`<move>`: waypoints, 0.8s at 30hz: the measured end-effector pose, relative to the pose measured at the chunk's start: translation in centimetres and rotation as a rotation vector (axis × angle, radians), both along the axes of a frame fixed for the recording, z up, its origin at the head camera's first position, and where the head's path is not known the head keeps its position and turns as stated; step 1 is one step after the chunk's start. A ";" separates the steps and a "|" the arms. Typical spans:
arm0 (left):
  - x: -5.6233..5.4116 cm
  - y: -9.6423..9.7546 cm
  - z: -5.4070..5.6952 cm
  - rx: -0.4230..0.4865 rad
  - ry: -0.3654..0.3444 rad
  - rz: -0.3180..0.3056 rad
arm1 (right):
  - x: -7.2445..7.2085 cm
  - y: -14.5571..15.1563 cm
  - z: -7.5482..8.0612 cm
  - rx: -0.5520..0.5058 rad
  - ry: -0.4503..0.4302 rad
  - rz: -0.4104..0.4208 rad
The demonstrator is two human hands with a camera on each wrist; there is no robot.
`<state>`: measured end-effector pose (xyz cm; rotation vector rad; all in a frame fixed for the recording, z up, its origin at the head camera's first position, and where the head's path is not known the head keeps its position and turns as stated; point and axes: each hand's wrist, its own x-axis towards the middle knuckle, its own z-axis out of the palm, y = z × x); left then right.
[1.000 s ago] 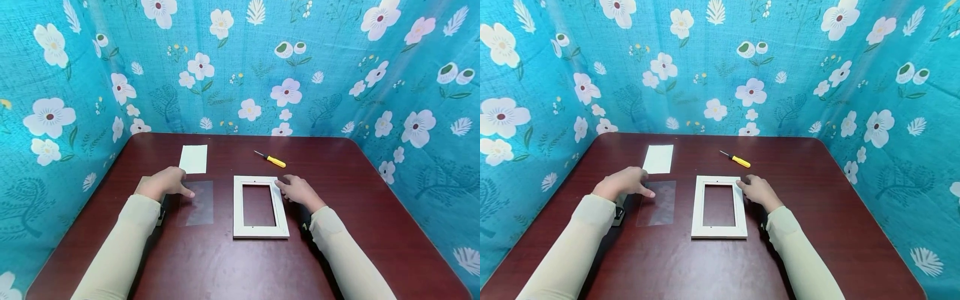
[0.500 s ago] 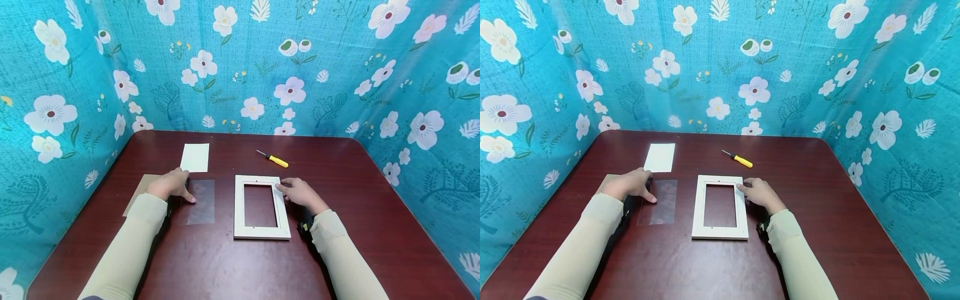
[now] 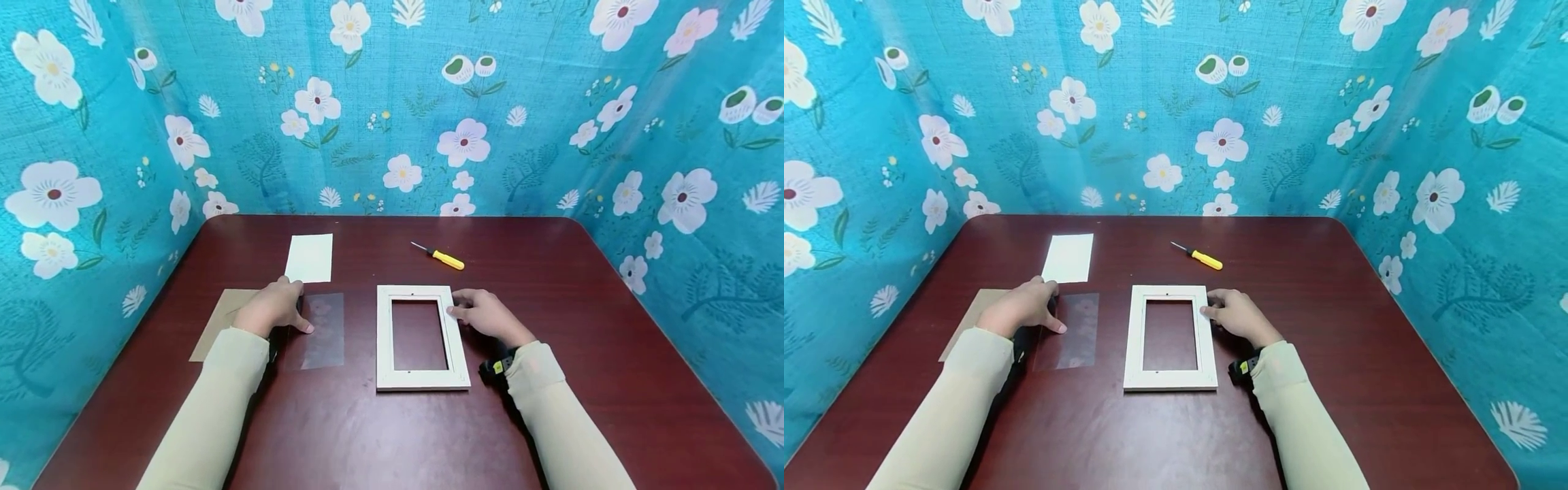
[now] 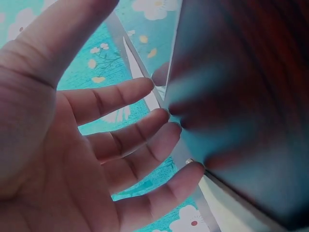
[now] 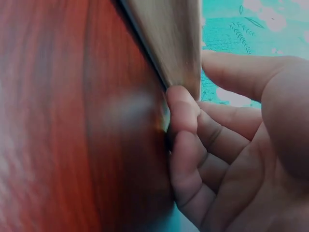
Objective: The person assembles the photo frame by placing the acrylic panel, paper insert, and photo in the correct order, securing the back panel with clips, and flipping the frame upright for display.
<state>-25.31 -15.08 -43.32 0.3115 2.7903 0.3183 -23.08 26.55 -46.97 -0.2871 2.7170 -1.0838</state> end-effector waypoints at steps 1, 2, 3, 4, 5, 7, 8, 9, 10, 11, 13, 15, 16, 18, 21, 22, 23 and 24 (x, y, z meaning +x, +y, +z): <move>0.1 -0.1 0.0 0.007 -0.004 0.005 | 0.0 -0.1 -0.1 -0.004 -0.005 0.002; 0.2 -0.2 -0.1 0.013 -0.009 0.011 | -0.1 -0.1 -0.2 -0.008 -0.006 0.008; 0.3 -0.3 -0.1 0.016 -0.011 0.013 | -0.1 -0.1 -0.3 -0.011 -0.006 0.015; 0.3 -0.3 -0.1 0.018 -0.013 0.011 | -0.1 -0.1 -0.3 -0.015 -0.008 0.021; 0.3 -0.3 -0.1 0.020 -0.014 0.009 | -0.2 -0.1 -0.4 -0.020 -0.010 0.026; 0.1 -0.3 -0.1 0.017 -0.010 0.000 | -0.3 0.0 -0.5 -0.035 -0.021 0.034; -0.1 -0.3 -0.1 0.013 -0.009 -0.005 | -0.3 0.0 -0.5 -0.043 -0.028 0.036; -0.2 -0.2 0.0 0.010 -0.006 -0.015 | -0.3 0.1 -0.5 -0.051 -0.037 0.036; -0.2 -0.2 0.0 0.007 -0.005 -0.021 | -0.4 0.1 -0.6 -0.059 -0.046 0.035; -0.3 -0.2 0.0 0.004 -0.003 -0.026 | -0.4 0.1 -0.6 -0.070 -0.052 0.031; -0.3 -0.1 0.0 -0.002 -0.004 -0.033 | -0.6 0.0 -0.7 -0.087 -0.060 0.025; -0.4 -0.1 -0.1 -0.004 -0.010 -0.034 | -0.7 -0.1 -0.8 -0.094 -0.069 0.022; -0.4 0.0 0.0 -0.004 -0.012 -0.032 | -0.7 -0.2 -0.8 -0.099 -0.071 0.022; -0.4 0.0 0.1 -0.006 -0.014 -0.032 | -0.9 -0.3 -0.8 -0.108 -0.077 0.018; -0.3 0.0 0.2 0.007 -0.014 -0.028 | -1.1 -0.4 -0.8 -0.125 -0.082 0.019; -0.3 0.0 0.2 0.009 -0.012 -0.029 | -1.2 -0.5 -0.7 -0.130 -0.085 0.019; -0.2 0.0 0.1 0.013 -0.007 -0.033 | -1.3 -0.6 -0.7 -0.136 -0.086 0.018; -0.2 0.0 0.0 0.017 -0.005 -0.033 | -1.3 -0.6 -0.7 -0.138 -0.086 0.020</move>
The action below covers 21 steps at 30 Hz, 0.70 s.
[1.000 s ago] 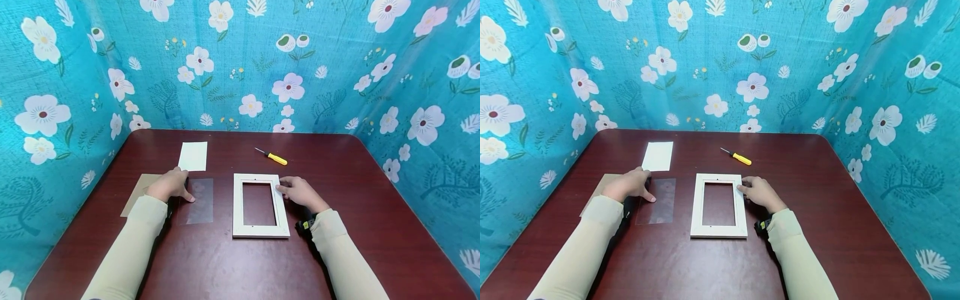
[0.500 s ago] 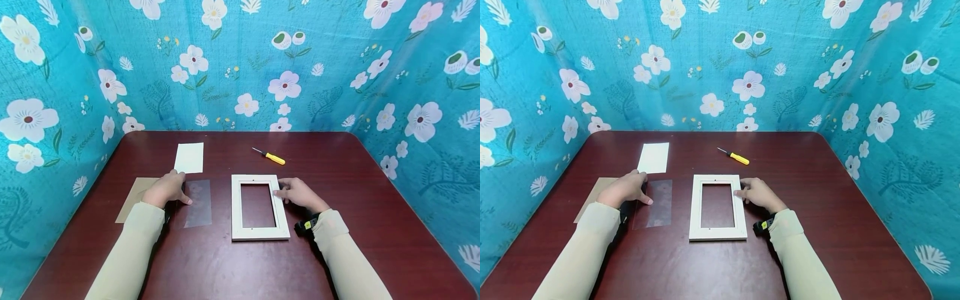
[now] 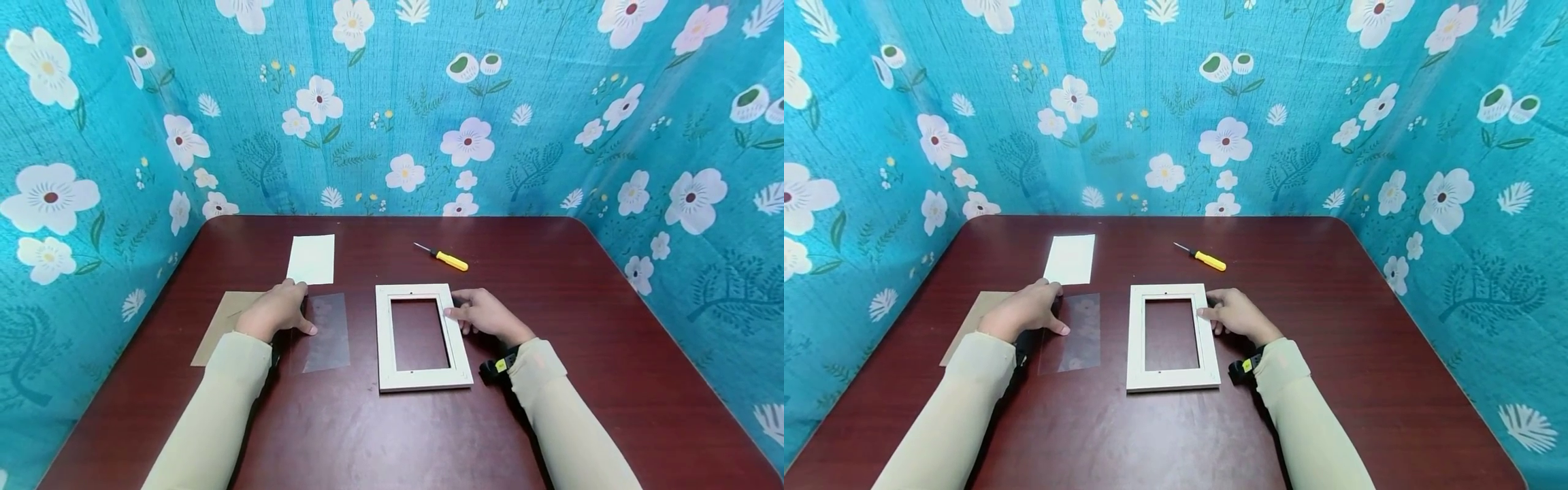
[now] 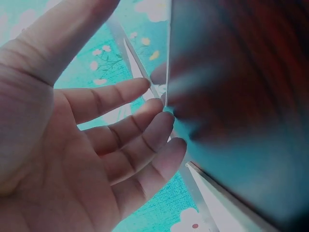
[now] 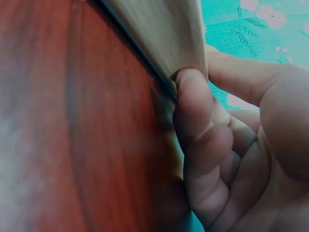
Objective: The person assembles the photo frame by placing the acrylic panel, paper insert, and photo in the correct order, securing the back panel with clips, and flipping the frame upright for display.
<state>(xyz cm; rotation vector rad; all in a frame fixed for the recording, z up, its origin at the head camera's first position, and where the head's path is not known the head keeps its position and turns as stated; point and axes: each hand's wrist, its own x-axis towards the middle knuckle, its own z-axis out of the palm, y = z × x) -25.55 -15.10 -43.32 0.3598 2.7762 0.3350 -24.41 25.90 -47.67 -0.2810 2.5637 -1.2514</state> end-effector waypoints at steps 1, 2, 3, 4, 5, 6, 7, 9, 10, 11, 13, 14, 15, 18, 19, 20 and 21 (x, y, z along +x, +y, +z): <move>0.0 0.0 -0.1 0.001 0.003 -0.002 | -0.1 -0.1 0.0 -0.002 0.001 0.002; 0.0 0.0 -0.1 0.002 0.007 -0.005 | -0.2 -0.1 0.0 -0.004 0.002 0.004; 0.0 0.0 -0.2 0.003 0.014 -0.008 | -0.3 -0.2 0.0 -0.006 -0.001 0.003; 0.0 -0.1 -0.2 0.002 0.022 -0.014 | -0.4 -0.3 0.0 -0.008 -0.002 0.002; 0.0 -0.1 -0.3 0.004 0.030 -0.017 | -0.5 -0.4 0.0 -0.009 -0.002 0.000; -0.1 -0.1 -0.2 0.004 0.036 -0.020 | -0.6 -0.5 0.0 -0.011 -0.003 -0.004; -0.1 -0.1 -0.3 0.003 0.043 -0.026 | -0.7 -0.6 0.0 -0.014 -0.006 -0.006; -0.1 -0.1 -0.4 0.010 0.057 -0.037 | -1.0 -0.7 -0.2 -0.023 -0.010 -0.012; -0.1 -0.1 -0.4 0.013 0.062 -0.045 | -1.1 -0.7 -0.2 -0.029 -0.012 -0.017; -0.1 0.0 -0.4 0.020 0.064 -0.051 | -1.2 -0.7 -0.3 -0.035 -0.014 -0.021; -0.1 0.1 -0.4 0.028 0.065 -0.064 | -1.4 -0.6 -0.4 -0.048 -0.017 -0.029; 0.0 0.1 -0.3 0.037 0.062 -0.065 | -1.4 -0.7 -0.4 -0.052 -0.020 -0.033; 0.0 0.1 -0.2 0.038 0.055 -0.064 | -1.5 -0.7 -0.4 -0.055 -0.023 -0.040; 0.1 0.2 0.0 0.007 0.015 -0.037 | -1.5 -0.6 -0.4 -0.056 -0.025 -0.034; 0.2 0.2 0.0 -0.009 0.000 -0.024 | -1.5 -0.6 -0.4 -0.059 -0.025 -0.035; 0.2 0.3 0.1 -0.029 -0.013 -0.017 | -1.6 -0.6 -0.4 -0.060 -0.026 -0.037; 0.2 0.4 0.1 -0.054 -0.024 -0.012 | -1.6 -0.6 -0.4 -0.062 -0.026 -0.038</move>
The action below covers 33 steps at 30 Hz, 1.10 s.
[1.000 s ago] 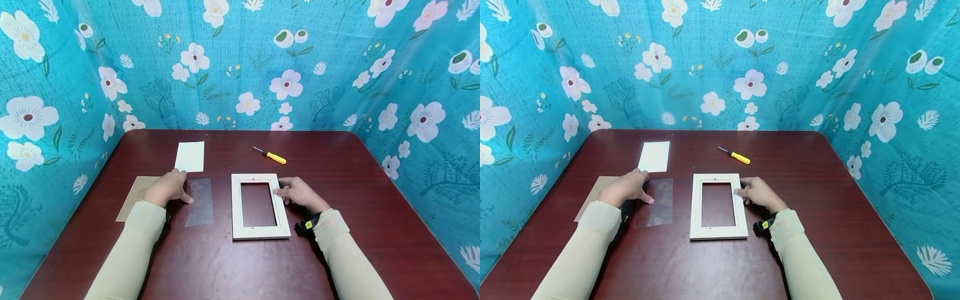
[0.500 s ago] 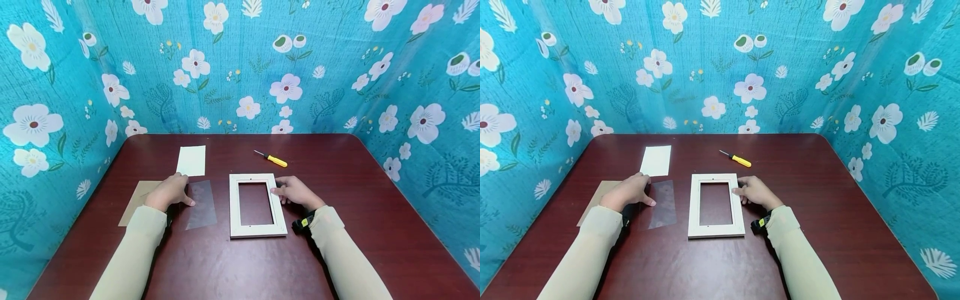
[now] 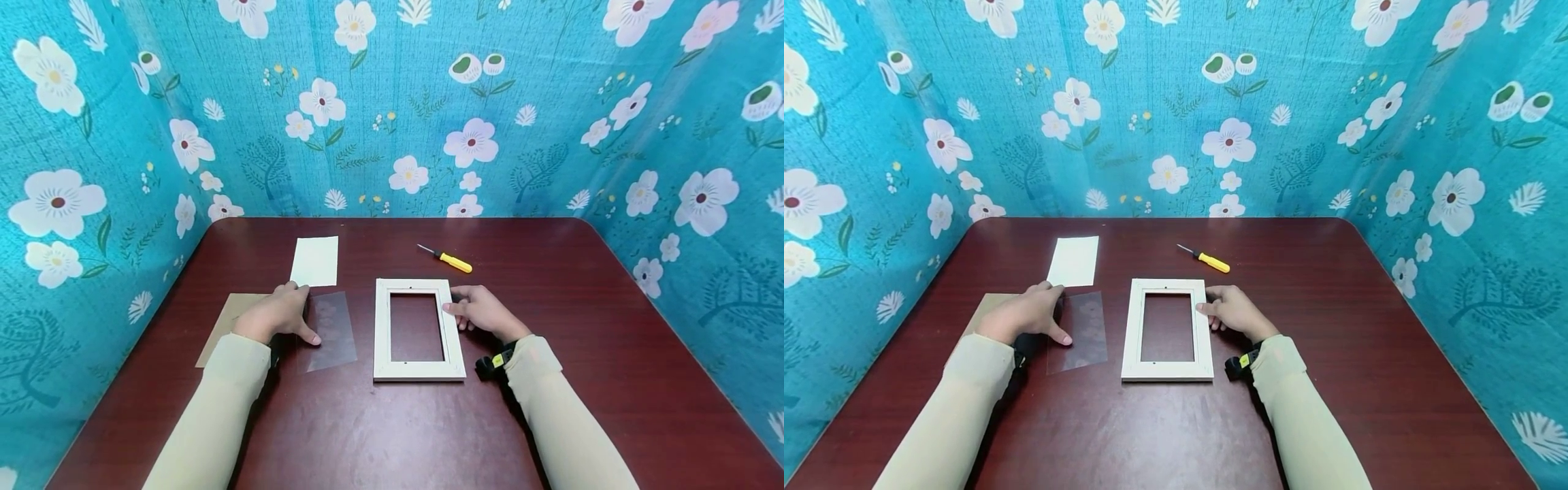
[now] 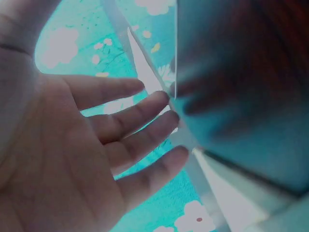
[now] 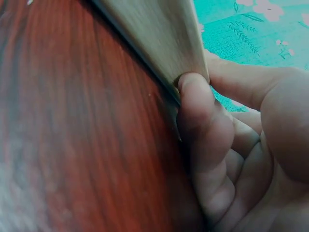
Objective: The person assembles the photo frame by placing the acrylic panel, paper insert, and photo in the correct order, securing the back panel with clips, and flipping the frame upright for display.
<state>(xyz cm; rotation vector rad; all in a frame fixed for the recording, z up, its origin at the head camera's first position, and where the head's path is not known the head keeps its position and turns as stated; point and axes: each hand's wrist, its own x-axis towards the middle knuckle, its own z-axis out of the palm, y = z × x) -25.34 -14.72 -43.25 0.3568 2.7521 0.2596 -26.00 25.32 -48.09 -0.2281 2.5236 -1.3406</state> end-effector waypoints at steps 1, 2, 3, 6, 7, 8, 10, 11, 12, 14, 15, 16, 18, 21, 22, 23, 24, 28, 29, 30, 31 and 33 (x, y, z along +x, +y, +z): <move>0.0 0.1 0.0 -0.020 -0.008 0.001 | 0.0 0.0 0.0 -0.002 0.000 -0.003; 0.0 0.2 -0.1 -0.036 -0.009 0.002 | 0.0 0.0 0.0 -0.004 -0.002 -0.009; -0.1 0.3 -0.2 -0.041 -0.007 -0.004 | 0.0 0.0 0.1 -0.004 -0.002 -0.012; -0.4 0.5 -0.4 -0.055 0.023 -0.015 | 0.0 -0.1 0.2 -0.004 -0.003 -0.016; -0.5 0.6 -0.4 -0.049 0.029 -0.014 | 0.0 -0.1 0.2 -0.003 -0.003 -0.015; -0.6 0.7 -0.5 -0.044 0.035 -0.011 | 0.0 -0.1 0.2 -0.001 -0.003 -0.015; -0.7 0.7 -0.5 -0.049 0.043 -0.008 | 0.0 -0.1 0.2 0.002 -0.006 -0.018; -0.7 0.7 -0.6 -0.051 0.039 -0.005 | 0.0 -0.2 0.1 0.004 -0.009 -0.020; -0.7 0.7 -0.6 -0.053 0.037 -0.006 | 0.0 -0.2 0.1 0.006 -0.012 -0.023; -0.7 0.7 -0.6 -0.062 0.033 -0.011 | 0.0 -0.2 0.0 0.006 -0.016 -0.029; -0.7 0.7 -0.7 -0.064 0.033 -0.012 | 0.0 -0.2 0.0 0.006 -0.017 -0.032; -0.6 0.6 -0.7 -0.061 0.032 -0.012 | 0.0 -0.2 0.0 0.008 -0.017 -0.031; -0.6 0.6 -0.7 -0.053 0.033 -0.012 | 0.0 -0.2 -0.1 0.012 -0.016 -0.030; -0.6 0.6 -0.7 -0.044 0.038 -0.012 | 0.1 -0.3 -0.2 0.010 -0.016 -0.032; -0.6 0.5 -0.7 -0.046 0.040 -0.013 | 0.1 -0.3 -0.2 0.009 -0.016 -0.030; -0.6 0.5 -0.7 -0.050 0.040 -0.016 | 0.1 -0.3 -0.2 0.008 -0.016 -0.030; -0.5 0.5 -0.7 -0.047 0.034 -0.016 | 0.1 -0.3 -0.2 0.006 -0.016 -0.028; -0.3 0.6 -0.5 -0.039 0.015 -0.018 | 0.2 -0.3 -0.2 0.004 -0.017 -0.017; -0.2 0.6 -0.5 -0.036 0.011 -0.016 | 0.1 -0.3 -0.2 0.004 -0.014 -0.017; -0.1 0.7 -0.4 -0.032 0.010 -0.015 | 0.1 -0.2 -0.2 0.004 -0.009 -0.015; 0.0 0.7 -0.3 -0.029 0.014 -0.012 | 0.2 -0.2 -0.2 0.004 -0.005 -0.016; 0.2 0.8 -0.2 -0.023 0.023 -0.007 | 0.1 -0.2 -0.2 0.008 0.004 -0.011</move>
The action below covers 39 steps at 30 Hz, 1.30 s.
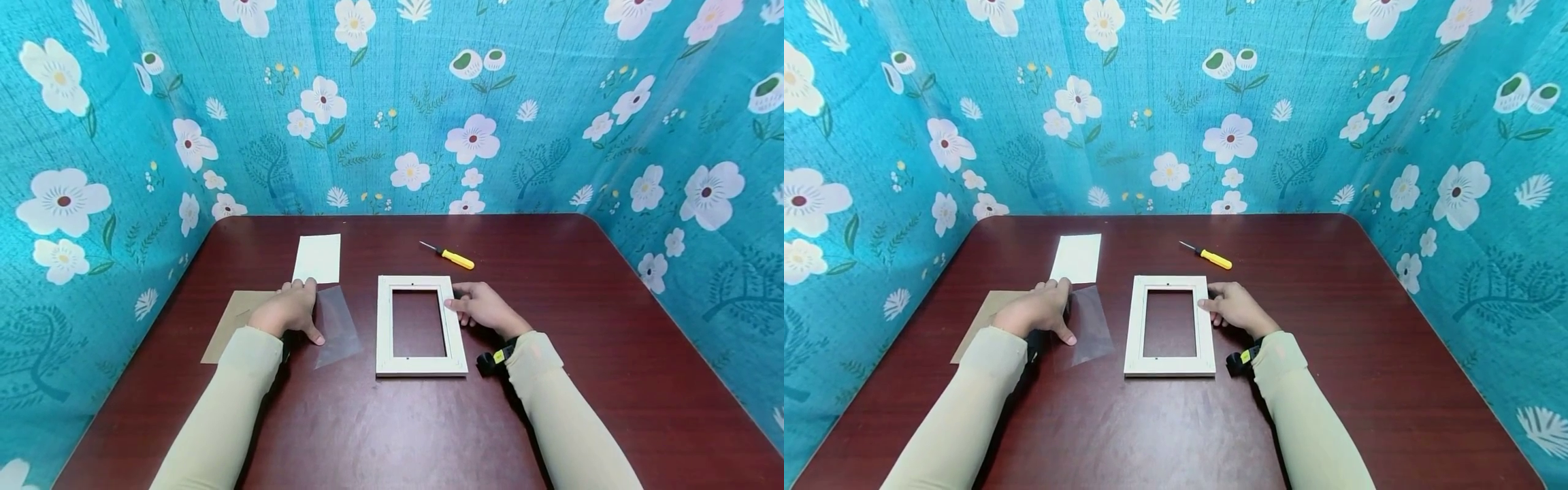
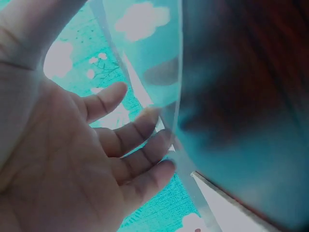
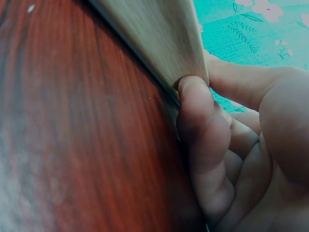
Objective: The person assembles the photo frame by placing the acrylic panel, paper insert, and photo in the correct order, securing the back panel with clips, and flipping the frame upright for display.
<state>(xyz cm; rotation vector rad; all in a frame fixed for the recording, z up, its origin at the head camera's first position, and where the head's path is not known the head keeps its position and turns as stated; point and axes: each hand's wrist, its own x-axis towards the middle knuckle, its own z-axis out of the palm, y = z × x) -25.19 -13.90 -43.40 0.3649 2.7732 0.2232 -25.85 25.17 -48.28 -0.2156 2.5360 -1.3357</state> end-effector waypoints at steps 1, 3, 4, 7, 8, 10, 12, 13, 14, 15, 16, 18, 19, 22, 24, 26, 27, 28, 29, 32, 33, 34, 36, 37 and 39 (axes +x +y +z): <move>0.1 0.0 0.0 0.005 0.005 0.003 | 0.0 0.0 0.0 -0.001 0.001 0.000; 0.2 0.1 0.1 0.018 0.015 0.005 | -0.1 0.1 0.0 -0.001 -0.004 0.002; 0.3 0.1 0.1 0.029 0.018 0.011 | -0.1 0.1 0.0 -0.004 -0.010 0.001; 0.4 -0.1 -0.1 0.071 0.035 0.015 | -0.1 0.1 0.0 -0.012 -0.024 -0.004; 0.4 -0.1 -0.1 0.090 0.040 0.017 | -0.1 0.1 0.0 -0.013 -0.026 -0.006; 0.5 -0.2 -0.1 0.137 0.054 0.014 | -0.1 0.0 0.0 -0.016 -0.027 -0.010; 0.4 -0.3 0.0 0.165 0.067 0.003 | 0.0 0.0 0.0 -0.016 -0.026 -0.011; 0.4 -0.4 0.1 0.181 0.071 -0.003 | 0.1 0.0 0.1 -0.015 -0.026 -0.011; 0.4 -0.4 0.2 0.198 0.071 -0.005 | 0.1 0.0 0.1 -0.015 -0.025 -0.011; 0.3 -0.5 0.2 0.213 0.075 -0.007 | 0.2 0.0 0.1 -0.011 -0.022 -0.008; 0.3 -0.5 0.3 0.226 0.077 -0.007 | 0.1 0.0 0.1 -0.010 -0.021 -0.007; 0.1 -0.6 0.5 0.265 0.091 0.002 | 0.1 0.0 0.1 -0.007 -0.019 -0.005; 0.1 -0.6 0.6 0.296 0.101 0.014 | 0.1 0.0 0.1 -0.005 -0.017 -0.005; 0.0 -0.6 0.8 0.399 0.139 0.065 | 0.0 0.1 0.1 -0.002 -0.020 -0.005; -0.1 -0.6 0.7 0.488 0.154 0.118 | 0.0 0.1 0.1 -0.001 -0.024 -0.007; -0.2 -0.5 0.7 0.572 0.159 0.173 | 0.0 0.1 0.0 -0.001 -0.028 -0.009; -0.2 -0.6 0.6 0.613 0.157 0.197 | -0.1 0.1 0.0 -0.001 -0.028 -0.011; -0.2 -0.6 0.6 0.656 0.149 0.225 | -0.1 0.1 0.0 -0.002 -0.028 -0.013; -0.3 -0.5 0.6 0.700 0.135 0.256 | -0.1 0.1 0.0 -0.002 -0.026 -0.013; -0.3 -0.6 0.6 0.802 0.102 0.330 | -0.1 0.2 -0.1 0.000 -0.018 -0.010; -0.3 -0.6 0.6 0.832 0.091 0.356 | -0.1 0.2 -0.1 0.000 -0.018 -0.009; -0.3 -0.6 0.6 0.863 0.085 0.383 | -0.1 0.2 -0.1 0.000 -0.017 -0.008; -0.3 -0.7 0.7 0.918 0.093 0.430 | -0.1 0.2 -0.1 -0.001 -0.017 -0.009; -0.2 -0.7 0.7 0.933 0.109 0.448 | -0.1 0.1 -0.1 -0.003 -0.017 -0.010; -0.1 -0.8 0.7 0.934 0.165 0.480 | -0.1 0.1 -0.2 -0.007 -0.019 -0.009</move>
